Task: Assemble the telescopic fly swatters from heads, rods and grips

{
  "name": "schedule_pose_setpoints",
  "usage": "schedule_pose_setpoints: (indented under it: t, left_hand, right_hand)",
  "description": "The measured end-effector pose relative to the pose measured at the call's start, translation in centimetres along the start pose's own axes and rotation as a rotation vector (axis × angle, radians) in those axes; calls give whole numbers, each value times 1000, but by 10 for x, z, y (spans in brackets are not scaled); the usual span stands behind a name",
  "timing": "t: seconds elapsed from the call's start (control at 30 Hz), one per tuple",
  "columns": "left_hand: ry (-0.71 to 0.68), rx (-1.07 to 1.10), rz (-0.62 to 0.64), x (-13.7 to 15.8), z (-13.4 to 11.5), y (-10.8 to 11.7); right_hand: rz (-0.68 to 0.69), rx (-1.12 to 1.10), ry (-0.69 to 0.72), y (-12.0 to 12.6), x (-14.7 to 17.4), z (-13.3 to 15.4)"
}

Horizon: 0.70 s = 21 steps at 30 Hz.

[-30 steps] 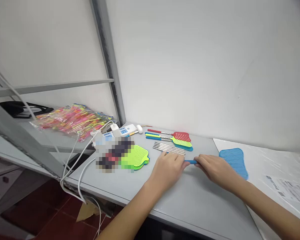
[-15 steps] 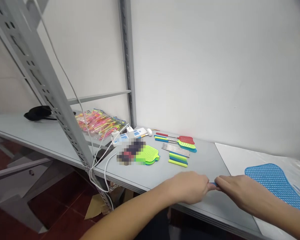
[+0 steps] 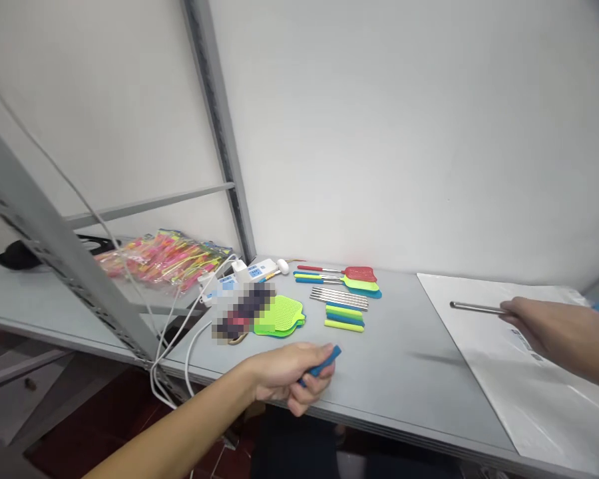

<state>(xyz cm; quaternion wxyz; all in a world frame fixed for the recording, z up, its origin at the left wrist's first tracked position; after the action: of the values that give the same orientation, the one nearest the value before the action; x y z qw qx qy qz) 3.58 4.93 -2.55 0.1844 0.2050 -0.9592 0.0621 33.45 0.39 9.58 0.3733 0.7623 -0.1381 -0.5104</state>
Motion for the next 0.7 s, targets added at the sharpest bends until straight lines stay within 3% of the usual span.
schedule_pose_setpoints:
  t: [0.1,0.23,0.37,0.53,0.7]
  left_hand:
    - [-282,-169,-255,-10,-30,24]
    - [-477,-320,-566,-25,-49,34]
    - [-418,-511,-686,-35,-31,44]
    - [-436,-1086,-718,-35,-22,46]
    - [-362,-1498,-842,-36,-24,52]
  right_hand:
    - [148,84,155,-33,2,20]
    - [238,-46,328,-75,-11,79]
    - [174,-74,339,-95,-17,88]
    - [132,-158,320,-117,-9,80]
    - [154,-193,312,-134,-4,88]
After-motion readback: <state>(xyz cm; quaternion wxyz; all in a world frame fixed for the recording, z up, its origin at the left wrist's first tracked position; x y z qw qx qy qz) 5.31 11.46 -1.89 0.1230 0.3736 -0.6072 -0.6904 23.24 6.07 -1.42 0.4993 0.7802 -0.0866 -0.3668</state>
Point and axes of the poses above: each hand's wrist, its own x-axis away from the middle knuckle, its own y-axis out of the back of the hand, z = x × y, the point moved 10 cm from there along -x, towards the middle knuckle, and after that the axes turned 5 degrees about -x, right-handed, at the moved point
